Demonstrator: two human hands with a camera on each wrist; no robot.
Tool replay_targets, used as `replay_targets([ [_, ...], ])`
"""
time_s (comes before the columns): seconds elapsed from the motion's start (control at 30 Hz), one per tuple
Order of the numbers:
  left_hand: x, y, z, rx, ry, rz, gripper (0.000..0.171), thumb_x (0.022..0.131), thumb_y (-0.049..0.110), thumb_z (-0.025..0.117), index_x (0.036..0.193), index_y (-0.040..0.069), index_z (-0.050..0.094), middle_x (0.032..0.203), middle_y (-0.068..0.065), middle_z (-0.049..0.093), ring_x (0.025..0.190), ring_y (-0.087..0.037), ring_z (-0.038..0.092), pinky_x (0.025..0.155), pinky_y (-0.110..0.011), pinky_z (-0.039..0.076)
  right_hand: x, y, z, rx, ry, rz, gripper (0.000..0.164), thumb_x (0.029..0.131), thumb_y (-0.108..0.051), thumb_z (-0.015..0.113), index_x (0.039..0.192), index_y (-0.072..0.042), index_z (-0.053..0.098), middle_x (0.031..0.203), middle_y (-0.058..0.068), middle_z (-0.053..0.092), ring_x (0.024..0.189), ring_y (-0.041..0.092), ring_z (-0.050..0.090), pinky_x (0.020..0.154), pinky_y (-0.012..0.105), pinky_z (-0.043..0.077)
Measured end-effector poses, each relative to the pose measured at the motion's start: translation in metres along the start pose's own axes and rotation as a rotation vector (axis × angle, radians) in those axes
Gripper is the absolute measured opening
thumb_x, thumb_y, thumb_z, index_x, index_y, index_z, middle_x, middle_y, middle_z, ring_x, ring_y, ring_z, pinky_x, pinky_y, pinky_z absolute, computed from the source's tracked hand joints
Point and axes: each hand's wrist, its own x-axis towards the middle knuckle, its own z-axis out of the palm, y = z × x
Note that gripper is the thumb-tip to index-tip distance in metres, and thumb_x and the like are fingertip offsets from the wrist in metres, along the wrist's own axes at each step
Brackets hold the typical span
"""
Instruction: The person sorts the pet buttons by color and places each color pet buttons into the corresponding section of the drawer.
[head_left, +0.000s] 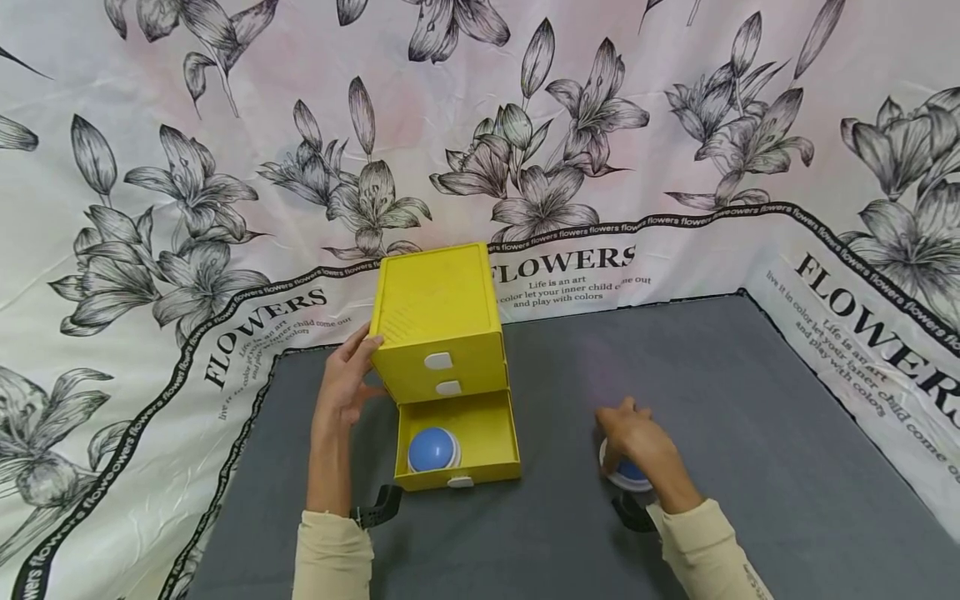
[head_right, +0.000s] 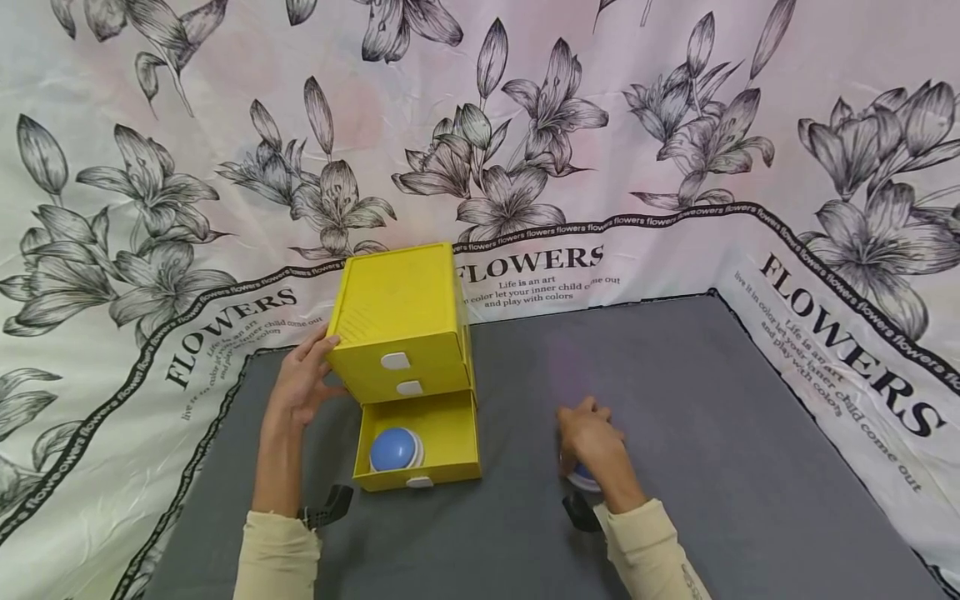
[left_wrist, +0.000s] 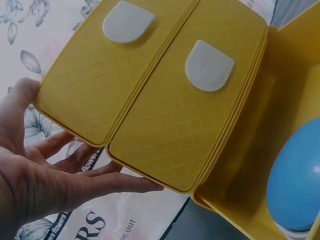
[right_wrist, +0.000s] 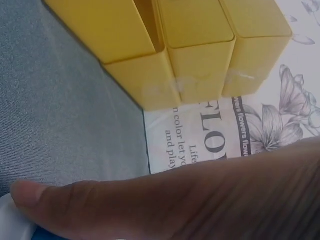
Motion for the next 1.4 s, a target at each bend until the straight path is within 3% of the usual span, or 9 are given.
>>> replay_targets([
  [0.2,0.001,0.000,-0.001,-0.003,-0.010,-0.005,0.066,0.106,0.037,0.059,0.166,0.026,0.033,0.170,-0.008,0.036,0.157,-0.030,0.037,0.109,-0.072,0.045,-0.003,0.000,-0.001,0.034,-0.028,0.041,0.080,0.060,-0.005,0.101,0.124,-0.005,0.054,0.131,0.041,0.034,0.118,0.064,0.042,0.089,0.076,0.049],
  [0.4,0.002,0.001,-0.001,-0.005,-0.009,-0.005,0.065,0.106,0.037,0.059,0.165,0.027,0.034,0.170,-0.006,0.036,0.156,-0.029,0.038,0.109,-0.071,0.045,-0.005,-0.001,-0.007,0.027,-0.021,-0.042,0.059,0.068,-0.002,0.093,0.115,-0.004,0.058,0.127,0.040,0.040,0.112,0.061,0.047,0.081,0.068,0.053],
  [0.5,0.003,0.002,0.000,-0.009,-0.023,-0.003,0.064,0.106,0.036,0.059,0.165,0.027,0.035,0.171,-0.006,0.035,0.157,-0.029,0.037,0.109,-0.071,0.045,-0.010,-0.008,-0.011,0.052,0.028,-0.088,0.052,0.071,-0.005,0.091,0.114,-0.005,0.061,0.122,0.035,0.043,0.108,0.055,0.047,0.077,0.062,0.053],
  [0.7,0.005,0.003,0.000,-0.023,-0.017,-0.005,0.064,0.106,0.035,0.059,0.165,0.027,0.035,0.170,-0.007,0.036,0.157,-0.030,0.036,0.109,-0.072,0.044,-0.024,-0.047,-0.024,0.097,0.188,-0.251,0.049,0.073,-0.012,0.088,0.118,-0.010,0.068,0.119,0.028,0.046,0.102,0.043,0.047,0.070,0.051,0.052],
  [0.87,0.004,0.002,-0.002,-0.035,-0.002,-0.017,0.064,0.105,0.035,0.060,0.164,0.027,0.036,0.171,-0.007,0.035,0.157,-0.029,0.037,0.109,-0.072,0.045,-0.027,-0.089,-0.023,0.098,0.223,-0.394,0.051,0.076,-0.015,0.090,0.124,-0.013,0.071,0.121,0.025,0.050,0.101,0.037,0.048,0.075,0.047,0.054],
  [1.03,0.005,0.002,-0.001,-0.032,0.003,-0.020,0.065,0.105,0.035,0.061,0.164,0.027,0.036,0.171,-0.006,0.034,0.158,-0.030,0.035,0.109,-0.073,0.044,-0.016,-0.120,-0.008,0.100,0.254,-0.541,0.051,0.078,-0.017,0.091,0.126,-0.013,0.073,0.120,0.020,0.055,0.099,0.033,0.048,0.082,0.046,0.053],
  [1.17,0.007,0.001,-0.001,-0.033,-0.001,-0.019,0.065,0.105,0.036,0.061,0.164,0.027,0.036,0.172,-0.006,0.033,0.159,-0.030,0.034,0.110,-0.073,0.043,-0.003,-0.135,0.008,0.096,0.272,-0.585,0.049,0.078,-0.015,0.092,0.124,-0.012,0.074,0.116,0.018,0.058,0.097,0.032,0.051,0.082,0.045,0.054],
  [1.4,0.007,0.000,-0.002,-0.038,0.005,-0.011,0.064,0.105,0.035,0.061,0.164,0.026,0.037,0.171,-0.007,0.035,0.159,-0.030,0.033,0.109,-0.075,0.042,0.015,-0.150,0.027,-0.053,0.272,-0.587,0.039,0.081,-0.013,0.091,0.115,-0.006,0.076,0.107,0.017,0.060,0.093,0.033,0.052,0.080,0.046,0.052],
])
